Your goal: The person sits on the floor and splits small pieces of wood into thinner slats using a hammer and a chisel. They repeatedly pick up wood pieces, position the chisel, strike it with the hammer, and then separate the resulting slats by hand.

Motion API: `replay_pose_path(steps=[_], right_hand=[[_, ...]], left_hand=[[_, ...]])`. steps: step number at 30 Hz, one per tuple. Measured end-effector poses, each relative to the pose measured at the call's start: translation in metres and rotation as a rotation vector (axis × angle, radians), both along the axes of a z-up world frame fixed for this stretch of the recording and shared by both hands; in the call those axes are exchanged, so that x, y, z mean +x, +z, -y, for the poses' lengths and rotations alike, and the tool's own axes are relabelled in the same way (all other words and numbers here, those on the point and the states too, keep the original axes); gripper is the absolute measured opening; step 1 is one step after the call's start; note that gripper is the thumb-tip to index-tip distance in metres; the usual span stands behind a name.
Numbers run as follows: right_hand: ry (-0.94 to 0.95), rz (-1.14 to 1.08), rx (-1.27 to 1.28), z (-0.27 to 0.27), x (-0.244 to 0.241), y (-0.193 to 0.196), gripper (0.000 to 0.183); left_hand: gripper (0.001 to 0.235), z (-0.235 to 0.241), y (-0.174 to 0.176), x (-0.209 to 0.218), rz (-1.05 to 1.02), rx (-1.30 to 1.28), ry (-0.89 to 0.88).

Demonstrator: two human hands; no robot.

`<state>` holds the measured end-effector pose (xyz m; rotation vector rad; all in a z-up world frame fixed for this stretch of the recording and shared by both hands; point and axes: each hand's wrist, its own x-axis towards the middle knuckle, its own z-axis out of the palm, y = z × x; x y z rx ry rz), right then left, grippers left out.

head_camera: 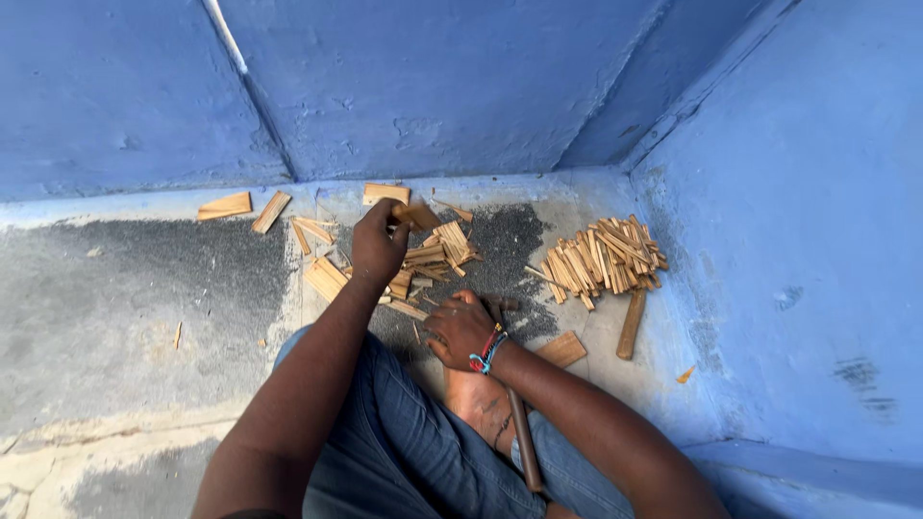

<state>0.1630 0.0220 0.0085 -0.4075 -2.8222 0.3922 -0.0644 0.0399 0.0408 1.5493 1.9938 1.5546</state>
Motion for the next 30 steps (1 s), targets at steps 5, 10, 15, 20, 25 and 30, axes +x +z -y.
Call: replay_pose_path(steps=[5, 10, 15, 20, 25, 30], right_hand=[[-0.017, 0.091, 0.024, -0.002, -0.004, -0.001, 0.033], [-0.042, 0.079, 0.085, -0.002, -0.006, -0.006, 0.037], [-0.029, 0.083, 0.084, -0.004, -0.008, -0.011, 0.038], [-0.029, 0.091, 0.072, -0.001, -0.007, -0.008, 0.040], [-0.026, 0.083, 0.033, -0.004, -0.006, 0.002, 0.035], [-0.011, -0.015, -0.004, -0.002, -0.005, 0.005, 0.030]], left_hand=[[0.053, -0.008, -0.034, -0.013, 0.627, -0.398, -0.034], [0.052, -0.017, -0.091, -0.035, 0.408, -0.645, -0.039], [0.065, -0.028, -0.116, -0.047, 0.426, -0.326, 0.155], [0.057, -0.008, -0.082, -0.035, 0.058, -0.483, 0.098], [0.053, -0.014, -0.046, 0.005, -0.258, -0.619, -0.124], [0.047, -0.046, -0.046, 0.030, -0.618, -0.481, -0.355]])
